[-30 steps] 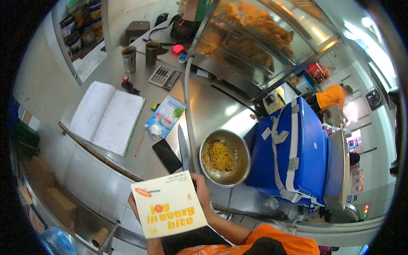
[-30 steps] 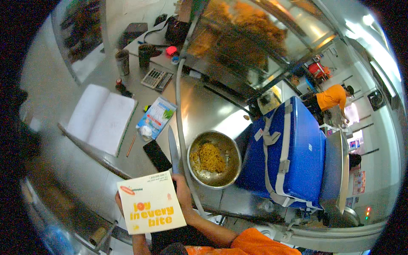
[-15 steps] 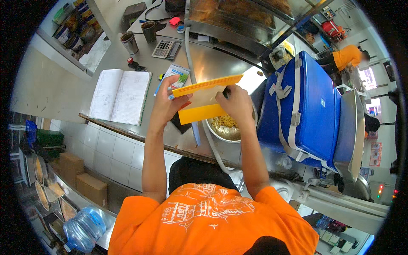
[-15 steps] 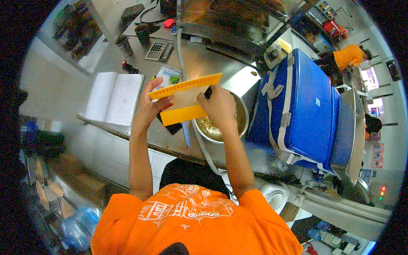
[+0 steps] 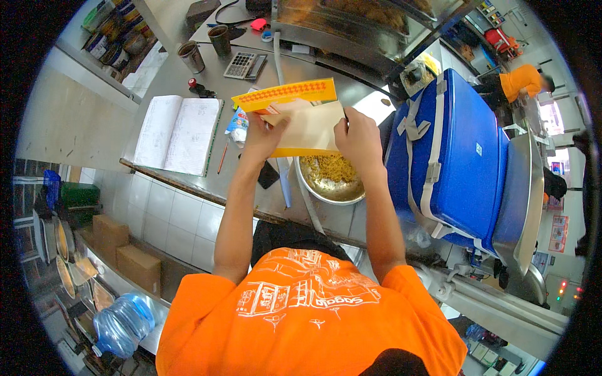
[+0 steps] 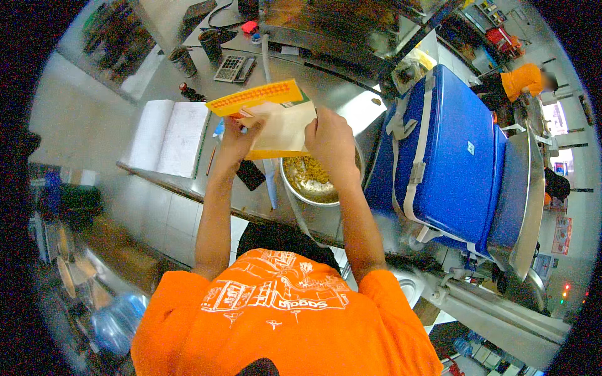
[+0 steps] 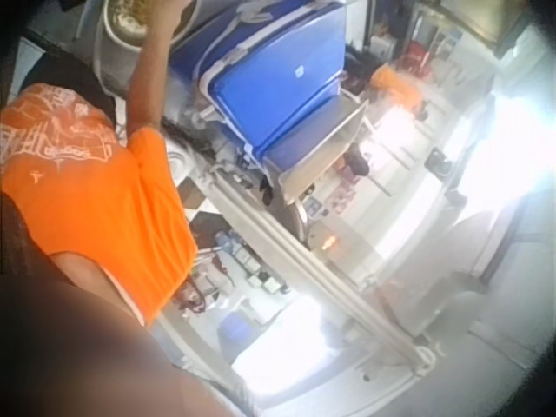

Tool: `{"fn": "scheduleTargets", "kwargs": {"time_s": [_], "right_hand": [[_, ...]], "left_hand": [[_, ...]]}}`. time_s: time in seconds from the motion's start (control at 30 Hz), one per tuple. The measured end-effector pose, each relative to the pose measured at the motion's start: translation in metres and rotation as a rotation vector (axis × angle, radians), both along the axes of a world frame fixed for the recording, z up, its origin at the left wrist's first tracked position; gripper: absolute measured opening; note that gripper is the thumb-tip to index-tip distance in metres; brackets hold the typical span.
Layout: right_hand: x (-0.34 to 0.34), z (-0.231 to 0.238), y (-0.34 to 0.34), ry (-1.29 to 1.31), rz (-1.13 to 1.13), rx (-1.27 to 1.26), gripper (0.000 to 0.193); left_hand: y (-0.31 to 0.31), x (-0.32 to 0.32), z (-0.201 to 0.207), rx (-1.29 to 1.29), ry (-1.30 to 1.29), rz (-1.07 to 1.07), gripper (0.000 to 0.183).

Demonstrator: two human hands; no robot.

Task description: The person presses a button on a wall panel, then mixes a yellow powder in a bowl using a sieve. They transfer noodles from a pot into a bowl, stir them, and place the noodles into a takeaway container. Finally, they remove fried chicken pieces from a deep fryer and place them into a metal tray.

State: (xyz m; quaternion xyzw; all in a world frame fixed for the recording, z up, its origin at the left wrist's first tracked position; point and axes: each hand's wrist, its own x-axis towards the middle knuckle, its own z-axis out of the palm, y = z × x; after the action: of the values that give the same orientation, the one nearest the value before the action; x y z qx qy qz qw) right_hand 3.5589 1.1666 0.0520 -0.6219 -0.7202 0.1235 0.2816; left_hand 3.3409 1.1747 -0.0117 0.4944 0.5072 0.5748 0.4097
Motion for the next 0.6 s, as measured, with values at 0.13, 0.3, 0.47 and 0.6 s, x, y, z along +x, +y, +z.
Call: {"fn": "scheduleTargets", "kwargs": {"time_s": [0.13,0.3,0.47,0.6], "right_hand": [[0.015,-0.003,-0.013,0.198,0.023,0.044,0.022],[0.053,-0.051,0.003,0.300,-0.029,-0.151,0.025],[0.061,-0.125,-0.018,0.373,-0.059,-0.197,0.033],[0.075,-0.157,-0.118,0.313,-0.605,-0.103,0.037]], "left_hand": [[-0.006,-0.002,-0.021,-0.213,0.017,-0.155,0.051],[-0.011,-0.022,-0.043,-0.440,-0.254,-0.331,0.054],[-0.011,-0.021,-0.052,-0.496,0.117,-0.189,0.046],[-0.003,-0.043,-0.053,-0.438,0.447,-0.098,0.042]]}}
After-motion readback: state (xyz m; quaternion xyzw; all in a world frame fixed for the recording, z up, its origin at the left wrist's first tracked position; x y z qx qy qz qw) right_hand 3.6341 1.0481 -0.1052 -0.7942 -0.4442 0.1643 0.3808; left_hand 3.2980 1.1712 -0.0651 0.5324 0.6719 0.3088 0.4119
